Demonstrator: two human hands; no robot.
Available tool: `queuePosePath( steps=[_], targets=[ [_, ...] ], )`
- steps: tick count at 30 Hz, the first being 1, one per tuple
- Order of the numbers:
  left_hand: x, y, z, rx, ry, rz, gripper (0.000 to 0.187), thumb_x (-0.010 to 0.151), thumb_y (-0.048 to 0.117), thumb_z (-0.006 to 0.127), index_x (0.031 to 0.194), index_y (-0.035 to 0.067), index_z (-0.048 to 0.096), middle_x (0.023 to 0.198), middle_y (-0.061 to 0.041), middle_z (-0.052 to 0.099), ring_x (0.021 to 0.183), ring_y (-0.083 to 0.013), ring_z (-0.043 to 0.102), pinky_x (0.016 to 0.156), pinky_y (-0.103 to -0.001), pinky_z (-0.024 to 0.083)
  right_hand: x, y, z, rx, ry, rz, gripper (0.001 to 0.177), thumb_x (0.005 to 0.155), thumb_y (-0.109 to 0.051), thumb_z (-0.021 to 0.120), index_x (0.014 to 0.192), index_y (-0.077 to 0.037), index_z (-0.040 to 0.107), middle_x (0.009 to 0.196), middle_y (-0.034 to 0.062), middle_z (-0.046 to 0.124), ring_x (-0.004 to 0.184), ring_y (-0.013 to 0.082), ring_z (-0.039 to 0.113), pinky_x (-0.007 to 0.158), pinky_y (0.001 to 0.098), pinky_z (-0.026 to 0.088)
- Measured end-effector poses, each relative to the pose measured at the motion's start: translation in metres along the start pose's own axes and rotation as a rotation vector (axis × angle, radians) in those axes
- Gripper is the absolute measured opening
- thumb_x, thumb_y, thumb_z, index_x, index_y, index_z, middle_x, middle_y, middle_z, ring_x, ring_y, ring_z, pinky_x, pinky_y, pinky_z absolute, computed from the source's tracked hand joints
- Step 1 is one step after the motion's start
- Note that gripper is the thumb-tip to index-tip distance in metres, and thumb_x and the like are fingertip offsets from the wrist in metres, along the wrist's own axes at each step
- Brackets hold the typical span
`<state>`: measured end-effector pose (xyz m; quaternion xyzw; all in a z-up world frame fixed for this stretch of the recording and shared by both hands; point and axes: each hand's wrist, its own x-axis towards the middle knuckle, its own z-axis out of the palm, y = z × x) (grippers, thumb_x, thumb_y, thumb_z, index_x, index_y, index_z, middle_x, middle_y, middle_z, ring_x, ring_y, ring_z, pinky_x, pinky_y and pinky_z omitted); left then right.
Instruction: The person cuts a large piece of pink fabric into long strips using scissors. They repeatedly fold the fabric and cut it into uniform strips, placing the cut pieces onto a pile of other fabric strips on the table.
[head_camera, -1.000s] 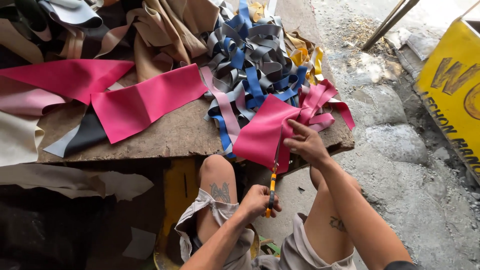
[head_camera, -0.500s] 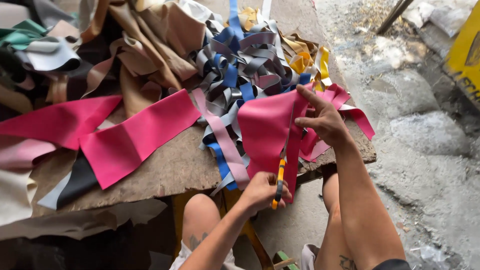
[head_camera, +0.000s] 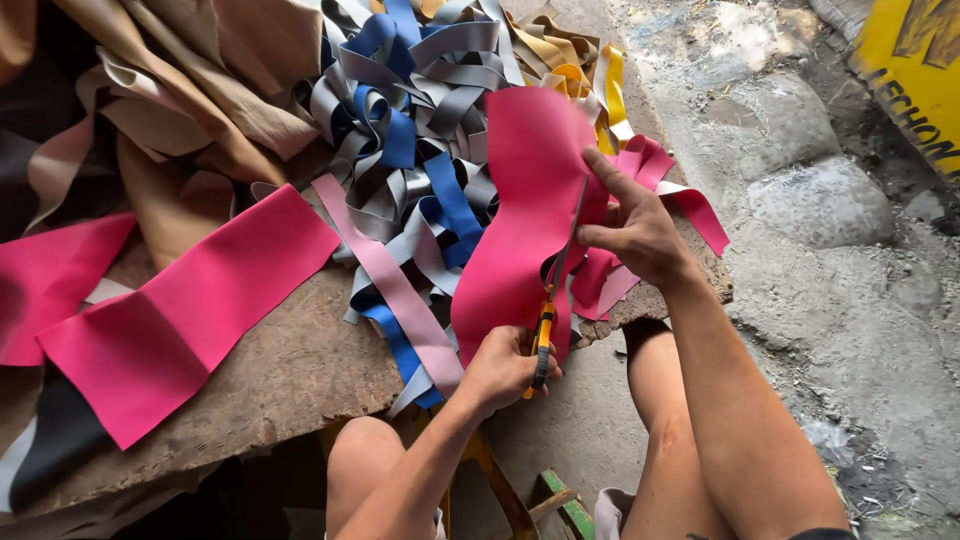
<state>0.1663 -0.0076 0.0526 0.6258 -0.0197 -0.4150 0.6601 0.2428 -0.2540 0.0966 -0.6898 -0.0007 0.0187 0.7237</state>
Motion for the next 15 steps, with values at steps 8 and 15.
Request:
queuePosePath(
  steps=[8,15],
  targets=[
    [0.018,-0.001,0.009,0.057,-0.003,-0.037,0.028,0.070,0.009,0.078,0.095,-0.004,0.073,0.058,-0.013,0.067,0.050,-0.0214,0.071,0.055,-0.025,0.055,-0.009,-0.012,-0.001,-0.006,0.145,-0.024,0.095,0.079,0.018,0.075,0.162,-0.011,0.042,0.121,0.0172,0.071,0.104,0.0216,0.072,0.092,0.0436,0.064],
    [0.024,0.002,0.009,0.031,-0.034,0.003,0.036,0.070,0.013,0.076,0.100,-0.007,0.072,0.067,-0.015,0.068,0.056,-0.0224,0.072,0.060,-0.027,0.055,-0.018,-0.041,0.024,0.028,-0.024,0.061,0.116,0.076,0.013,0.081,0.170,-0.022,0.023,0.115,0.0204,0.073,0.099,0.0267,0.075,0.090,0.0469,0.066]
  ],
)
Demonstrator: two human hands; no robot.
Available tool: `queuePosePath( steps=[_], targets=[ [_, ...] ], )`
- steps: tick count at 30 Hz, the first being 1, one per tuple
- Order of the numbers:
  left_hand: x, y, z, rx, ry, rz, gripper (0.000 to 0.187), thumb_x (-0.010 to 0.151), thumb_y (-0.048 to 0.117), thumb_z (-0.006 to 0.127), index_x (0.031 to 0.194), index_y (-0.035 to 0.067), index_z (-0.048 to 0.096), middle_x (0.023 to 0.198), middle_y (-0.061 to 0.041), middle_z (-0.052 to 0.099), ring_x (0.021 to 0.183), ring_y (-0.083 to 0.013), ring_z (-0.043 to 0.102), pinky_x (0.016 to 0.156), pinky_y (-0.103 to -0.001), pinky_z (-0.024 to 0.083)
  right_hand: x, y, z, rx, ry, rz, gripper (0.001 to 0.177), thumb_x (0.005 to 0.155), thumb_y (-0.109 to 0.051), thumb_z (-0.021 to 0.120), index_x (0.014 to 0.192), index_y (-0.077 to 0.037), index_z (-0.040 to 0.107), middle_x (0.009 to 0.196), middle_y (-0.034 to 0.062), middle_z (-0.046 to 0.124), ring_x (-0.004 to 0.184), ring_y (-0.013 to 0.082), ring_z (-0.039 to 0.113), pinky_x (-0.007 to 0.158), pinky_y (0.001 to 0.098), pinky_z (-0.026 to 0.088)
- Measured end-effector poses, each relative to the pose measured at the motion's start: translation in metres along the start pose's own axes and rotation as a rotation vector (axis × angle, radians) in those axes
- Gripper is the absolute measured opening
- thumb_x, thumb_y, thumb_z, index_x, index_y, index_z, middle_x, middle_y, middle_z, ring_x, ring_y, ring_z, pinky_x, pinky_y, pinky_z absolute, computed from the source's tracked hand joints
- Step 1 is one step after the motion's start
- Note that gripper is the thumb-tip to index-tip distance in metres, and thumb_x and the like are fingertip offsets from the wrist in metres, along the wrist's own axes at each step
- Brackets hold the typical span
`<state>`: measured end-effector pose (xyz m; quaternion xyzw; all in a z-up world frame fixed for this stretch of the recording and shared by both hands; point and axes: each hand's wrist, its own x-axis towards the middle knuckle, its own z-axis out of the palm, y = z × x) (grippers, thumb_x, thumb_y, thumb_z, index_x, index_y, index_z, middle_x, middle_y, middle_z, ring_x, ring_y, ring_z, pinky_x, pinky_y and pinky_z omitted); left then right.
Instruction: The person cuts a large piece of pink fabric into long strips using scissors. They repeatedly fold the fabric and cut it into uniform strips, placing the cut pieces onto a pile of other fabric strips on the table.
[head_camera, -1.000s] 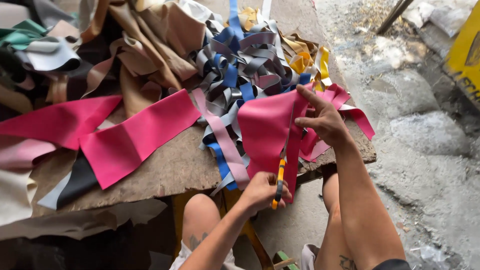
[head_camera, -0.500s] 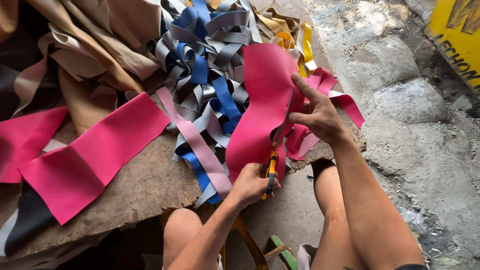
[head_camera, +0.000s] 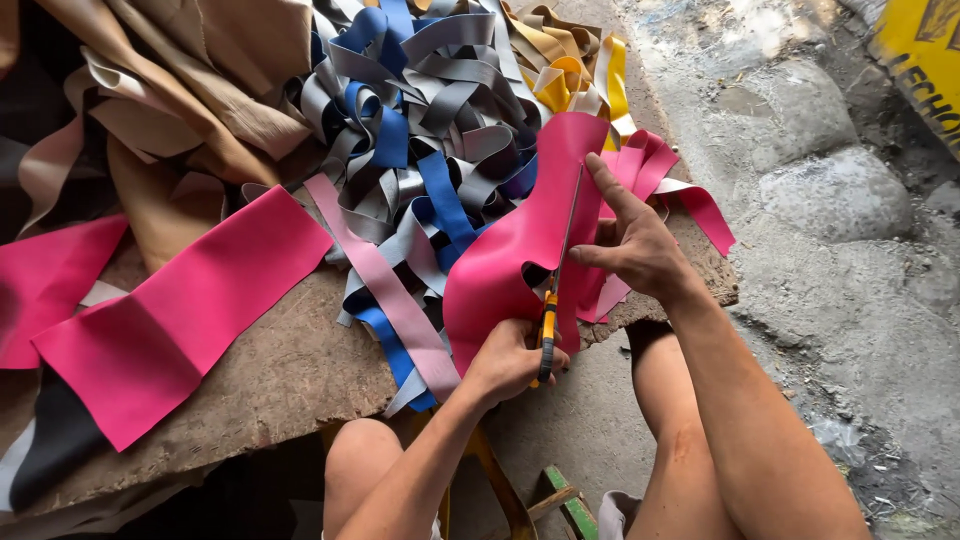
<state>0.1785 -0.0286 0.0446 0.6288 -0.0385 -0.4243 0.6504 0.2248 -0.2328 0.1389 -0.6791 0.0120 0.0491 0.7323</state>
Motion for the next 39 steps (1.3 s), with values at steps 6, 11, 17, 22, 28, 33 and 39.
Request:
queuePosePath(
  steps=[6,11,17,22,28,33,39],
  targets=[
    [0.005,-0.020,0.015,-0.046,-0.015,-0.014,0.028,0.075,0.011,0.072,0.097,-0.006,0.070,0.070,-0.017,0.070,0.056,-0.0236,0.072,0.058,-0.028,0.056,0.021,0.083,-0.063,-0.098,0.184,-0.098,0.076,0.090,0.001,0.082,0.158,-0.013,0.051,0.105,0.0160,0.075,0.091,0.0159,0.073,0.085,0.0348,0.066],
    [0.013,-0.026,0.022,-0.032,-0.029,-0.002,0.031,0.074,0.012,0.074,0.099,-0.006,0.069,0.073,-0.017,0.071,0.056,-0.0227,0.072,0.057,-0.026,0.055,0.001,0.028,-0.025,-0.059,0.204,-0.138,0.084,0.083,0.006,0.083,0.157,-0.011,0.049,0.130,0.0094,0.071,0.094,0.0109,0.073,0.088,0.0327,0.067],
    [0.016,-0.013,0.012,-0.009,-0.033,0.027,0.037,0.075,0.013,0.075,0.105,-0.008,0.069,0.075,-0.018,0.071,0.058,-0.0240,0.073,0.056,-0.027,0.054,-0.002,0.030,-0.019,-0.065,0.077,-0.065,0.096,0.085,0.007,0.081,0.166,-0.019,0.039,0.091,0.0099,0.073,0.078,0.0147,0.073,0.073,0.0347,0.066],
    [0.012,-0.017,0.019,-0.079,-0.030,0.009,0.037,0.076,0.014,0.074,0.105,-0.008,0.068,0.077,-0.018,0.072,0.059,-0.0231,0.073,0.054,-0.026,0.055,0.001,0.050,-0.030,-0.087,0.062,-0.047,0.100,0.084,0.007,0.080,0.168,-0.021,0.034,0.082,0.0093,0.072,0.071,0.0129,0.072,0.062,0.0286,0.062],
    [0.016,-0.007,0.008,-0.078,-0.013,0.071,0.038,0.073,0.011,0.079,0.104,-0.010,0.070,0.074,-0.020,0.069,0.056,-0.0255,0.073,0.054,-0.028,0.056,-0.007,0.031,-0.010,-0.112,0.019,-0.036,0.112,0.080,0.008,0.082,0.170,-0.028,0.026,0.079,0.0098,0.070,0.068,0.0124,0.068,0.060,0.0294,0.060],
    [0.016,-0.009,0.007,-0.074,-0.007,0.054,0.039,0.076,0.014,0.075,0.108,-0.008,0.070,0.079,-0.020,0.072,0.059,-0.0239,0.075,0.054,-0.027,0.056,0.002,0.068,-0.031,-0.063,-0.025,-0.077,0.123,0.075,0.010,0.084,0.170,-0.026,0.014,0.163,0.0186,0.042,0.085,0.0158,0.071,0.071,0.0312,0.066],
    [0.030,-0.029,0.013,0.036,0.008,0.040,0.021,0.079,0.012,0.072,0.094,-0.002,0.072,0.069,-0.015,0.070,0.056,-0.0227,0.073,0.054,-0.025,0.055,0.006,0.055,-0.027,-0.023,0.108,-0.004,0.108,0.077,0.000,0.084,0.168,-0.012,0.026,0.135,0.0159,0.060,0.101,0.0281,0.072,0.081,0.0473,0.065]
  ],
)
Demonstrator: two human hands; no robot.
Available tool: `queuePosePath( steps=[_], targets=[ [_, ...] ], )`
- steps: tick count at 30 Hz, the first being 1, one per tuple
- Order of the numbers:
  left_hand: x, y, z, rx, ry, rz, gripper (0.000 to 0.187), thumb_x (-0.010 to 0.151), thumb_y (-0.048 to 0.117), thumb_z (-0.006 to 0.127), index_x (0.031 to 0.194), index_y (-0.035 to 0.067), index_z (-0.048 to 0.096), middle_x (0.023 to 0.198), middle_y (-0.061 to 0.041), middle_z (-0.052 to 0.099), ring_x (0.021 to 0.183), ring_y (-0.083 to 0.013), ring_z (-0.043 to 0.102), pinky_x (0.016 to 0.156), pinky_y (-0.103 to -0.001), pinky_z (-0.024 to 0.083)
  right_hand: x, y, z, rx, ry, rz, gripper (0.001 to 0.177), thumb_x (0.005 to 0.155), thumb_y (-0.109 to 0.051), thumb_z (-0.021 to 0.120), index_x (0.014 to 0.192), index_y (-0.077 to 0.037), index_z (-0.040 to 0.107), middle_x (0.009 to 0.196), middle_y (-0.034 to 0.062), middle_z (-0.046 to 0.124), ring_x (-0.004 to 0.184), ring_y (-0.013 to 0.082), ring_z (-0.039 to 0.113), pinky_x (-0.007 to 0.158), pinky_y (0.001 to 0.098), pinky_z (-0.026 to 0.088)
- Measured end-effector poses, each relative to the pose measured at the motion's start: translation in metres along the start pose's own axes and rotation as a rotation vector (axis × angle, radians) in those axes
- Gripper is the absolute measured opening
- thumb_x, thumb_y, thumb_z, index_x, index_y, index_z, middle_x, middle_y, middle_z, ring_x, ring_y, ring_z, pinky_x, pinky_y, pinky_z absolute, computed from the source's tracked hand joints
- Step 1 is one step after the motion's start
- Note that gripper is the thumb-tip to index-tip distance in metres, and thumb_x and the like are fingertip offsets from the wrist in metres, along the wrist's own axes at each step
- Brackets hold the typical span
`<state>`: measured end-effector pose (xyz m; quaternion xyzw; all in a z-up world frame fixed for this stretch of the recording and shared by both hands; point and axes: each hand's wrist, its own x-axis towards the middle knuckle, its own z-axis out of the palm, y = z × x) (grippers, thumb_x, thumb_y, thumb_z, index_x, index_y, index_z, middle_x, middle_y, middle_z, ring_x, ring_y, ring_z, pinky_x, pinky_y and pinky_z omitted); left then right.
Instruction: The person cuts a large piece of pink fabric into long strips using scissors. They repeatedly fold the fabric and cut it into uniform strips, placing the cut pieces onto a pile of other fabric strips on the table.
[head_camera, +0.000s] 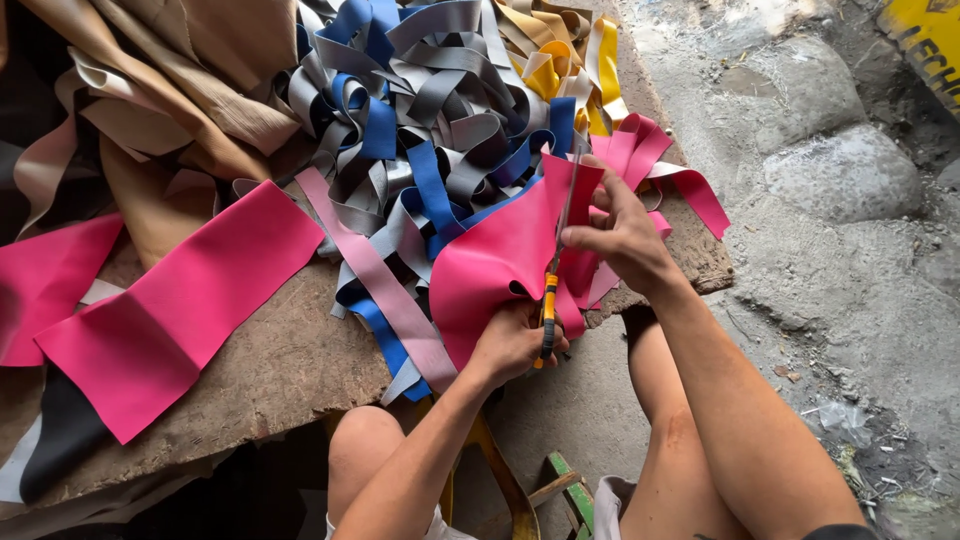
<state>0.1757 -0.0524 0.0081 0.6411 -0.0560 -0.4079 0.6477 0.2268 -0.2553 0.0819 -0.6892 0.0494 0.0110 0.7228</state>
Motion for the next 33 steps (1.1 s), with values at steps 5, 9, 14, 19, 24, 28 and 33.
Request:
queuePosePath(
  steps=[5,9,14,19,24,28,33],
  targets=[
    [-0.012,0.017,0.007,0.135,-0.016,-0.023,0.021,0.077,0.016,0.075,0.093,0.002,0.073,0.063,-0.012,0.070,0.055,-0.0221,0.072,0.054,-0.026,0.054,0.001,-0.010,0.027,0.043,0.265,0.079,0.068,0.077,-0.016,0.092,0.136,-0.007,0.060,0.101,0.0106,0.072,0.083,0.0211,0.073,0.066,0.0398,0.063],
    [-0.018,0.038,-0.001,0.290,0.007,-0.081,0.029,0.079,0.029,0.076,0.099,0.008,0.073,0.068,-0.009,0.073,0.065,-0.0235,0.076,0.064,-0.028,0.057,-0.003,-0.014,0.046,0.061,0.324,0.200,0.038,0.069,-0.005,0.093,0.103,-0.006,0.075,0.082,0.0122,0.074,0.069,0.0217,0.073,0.057,0.0371,0.060],
    [-0.010,0.029,-0.001,0.236,0.037,-0.055,0.032,0.078,0.025,0.075,0.104,0.007,0.072,0.072,-0.010,0.073,0.069,-0.0231,0.076,0.070,-0.029,0.057,-0.007,-0.027,0.064,0.057,0.303,0.252,0.031,0.065,-0.001,0.092,0.091,-0.007,0.076,0.074,0.0094,0.071,0.065,0.0175,0.068,0.056,0.0327,0.057],
    [-0.008,0.015,0.000,0.067,0.032,-0.083,0.026,0.081,0.019,0.070,0.102,0.004,0.071,0.075,-0.011,0.074,0.063,-0.0201,0.075,0.066,-0.027,0.058,0.008,-0.001,0.047,0.010,0.310,0.298,0.018,0.069,0.000,0.086,0.082,-0.007,0.075,0.067,0.0079,0.065,0.063,0.0177,0.062,0.051,0.0350,0.055],
    [-0.019,0.029,-0.009,0.198,-0.058,-0.154,0.030,0.081,0.020,0.072,0.103,0.000,0.074,0.074,-0.011,0.075,0.062,-0.0199,0.076,0.064,-0.026,0.059,0.021,-0.014,0.015,-0.153,0.486,0.316,0.020,0.073,-0.014,0.088,0.079,-0.018,0.070,0.066,-0.0015,0.056,0.066,0.0130,0.051,0.049,0.0285,0.042],
    [-0.027,0.026,-0.009,0.254,-0.134,-0.157,0.031,0.078,0.020,0.079,0.099,-0.003,0.073,0.064,-0.012,0.072,0.058,-0.0226,0.074,0.061,-0.026,0.057,0.019,-0.028,-0.020,-0.171,0.640,0.155,0.010,0.091,-0.021,0.084,0.092,-0.019,0.075,0.069,-0.0001,0.061,0.060,0.0118,0.056,0.051,0.0308,0.051],
    [-0.039,0.032,-0.006,0.462,-0.281,-0.184,0.010,0.076,0.012,0.074,0.080,0.013,0.065,0.065,-0.002,0.068,0.054,-0.0110,0.061,0.049,-0.030,0.047,0.009,-0.071,-0.026,-0.017,0.580,-0.124,0.022,0.114,-0.023,0.064,0.094,-0.014,0.066,0.063,0.0008,0.060,0.048,0.0132,0.055,0.044,0.0291,0.053]
  ],
)
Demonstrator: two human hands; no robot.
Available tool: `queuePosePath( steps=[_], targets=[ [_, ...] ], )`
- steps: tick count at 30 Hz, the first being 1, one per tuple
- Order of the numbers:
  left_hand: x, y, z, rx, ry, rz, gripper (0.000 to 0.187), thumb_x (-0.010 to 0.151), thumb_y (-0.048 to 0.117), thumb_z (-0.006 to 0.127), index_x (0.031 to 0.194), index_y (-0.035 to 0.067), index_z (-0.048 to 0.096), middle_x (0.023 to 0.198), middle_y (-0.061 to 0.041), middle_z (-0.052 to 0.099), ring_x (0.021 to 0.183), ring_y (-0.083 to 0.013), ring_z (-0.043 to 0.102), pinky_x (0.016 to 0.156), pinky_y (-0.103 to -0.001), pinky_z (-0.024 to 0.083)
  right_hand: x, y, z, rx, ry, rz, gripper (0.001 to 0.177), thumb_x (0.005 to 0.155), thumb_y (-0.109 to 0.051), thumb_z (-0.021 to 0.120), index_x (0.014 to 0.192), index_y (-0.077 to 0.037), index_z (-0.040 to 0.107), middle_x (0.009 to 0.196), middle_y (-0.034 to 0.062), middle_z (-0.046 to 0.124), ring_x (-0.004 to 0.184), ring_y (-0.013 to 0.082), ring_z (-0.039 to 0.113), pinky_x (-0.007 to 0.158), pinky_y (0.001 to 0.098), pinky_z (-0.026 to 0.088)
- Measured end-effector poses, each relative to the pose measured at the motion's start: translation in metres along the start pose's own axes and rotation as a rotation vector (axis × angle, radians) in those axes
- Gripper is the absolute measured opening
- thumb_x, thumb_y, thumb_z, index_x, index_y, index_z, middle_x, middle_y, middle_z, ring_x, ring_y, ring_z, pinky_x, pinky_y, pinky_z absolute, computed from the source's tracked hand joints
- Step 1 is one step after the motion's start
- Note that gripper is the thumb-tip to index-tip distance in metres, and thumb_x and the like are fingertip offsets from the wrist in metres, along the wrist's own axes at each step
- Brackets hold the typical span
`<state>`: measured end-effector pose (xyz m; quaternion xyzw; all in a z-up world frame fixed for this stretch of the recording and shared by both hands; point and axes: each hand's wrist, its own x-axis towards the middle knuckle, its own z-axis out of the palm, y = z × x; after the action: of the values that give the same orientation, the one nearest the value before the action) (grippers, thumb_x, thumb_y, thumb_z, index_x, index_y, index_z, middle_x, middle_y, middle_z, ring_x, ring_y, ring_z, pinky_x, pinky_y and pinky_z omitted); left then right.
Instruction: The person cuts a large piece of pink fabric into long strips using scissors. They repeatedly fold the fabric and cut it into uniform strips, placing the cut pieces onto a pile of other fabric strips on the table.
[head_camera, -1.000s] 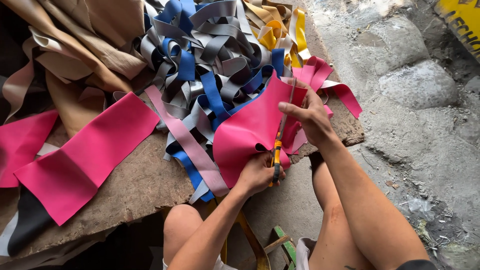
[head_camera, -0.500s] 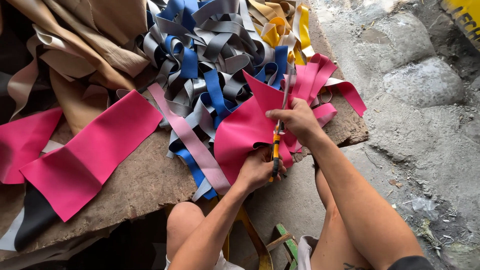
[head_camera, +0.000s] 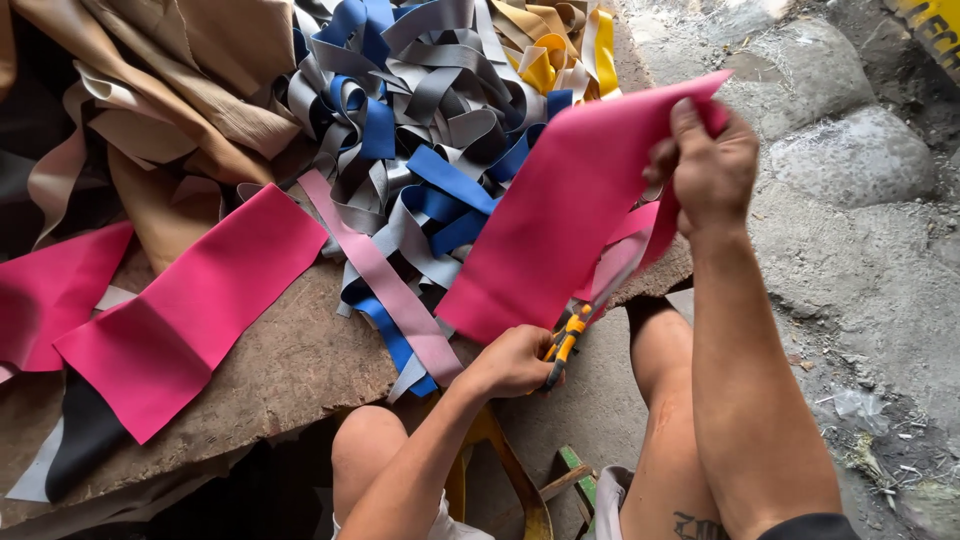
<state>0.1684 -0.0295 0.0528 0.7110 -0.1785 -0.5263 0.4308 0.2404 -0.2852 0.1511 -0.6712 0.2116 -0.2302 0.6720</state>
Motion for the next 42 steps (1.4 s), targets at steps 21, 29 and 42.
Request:
queuePosePath(
  steps=[21,29,42],
  targets=[
    [0.012,-0.021,0.013,-0.502,-0.061,0.031,0.055,0.078,0.010,0.078,0.124,-0.016,0.061,0.095,-0.024,0.075,0.071,-0.0237,0.077,0.056,-0.027,0.061,0.009,0.085,-0.024,-0.271,-0.265,0.125,0.032,0.084,0.003,0.078,0.114,-0.006,0.079,0.084,0.0056,0.074,0.074,0.0073,0.066,0.067,0.0246,0.059],
    [0.015,-0.026,0.028,-0.454,-0.162,0.011,0.048,0.076,0.016,0.081,0.111,-0.014,0.067,0.085,-0.024,0.075,0.066,-0.0264,0.077,0.051,-0.026,0.060,0.002,0.070,-0.027,-0.135,-0.207,0.119,0.057,0.077,0.011,0.082,0.132,-0.004,0.072,0.088,0.0101,0.074,0.077,0.0114,0.071,0.071,0.0293,0.065],
    [-0.017,0.017,-0.018,0.070,-0.240,-0.014,0.017,0.078,0.018,0.072,0.090,0.010,0.062,0.074,-0.004,0.071,0.061,-0.0103,0.064,0.054,-0.027,0.047,0.017,0.037,-0.020,0.148,-0.056,-0.243,0.038,0.092,0.000,0.076,0.129,-0.008,0.073,0.117,0.0115,0.069,0.115,0.0339,0.061,0.087,0.0457,0.068]
  ],
)
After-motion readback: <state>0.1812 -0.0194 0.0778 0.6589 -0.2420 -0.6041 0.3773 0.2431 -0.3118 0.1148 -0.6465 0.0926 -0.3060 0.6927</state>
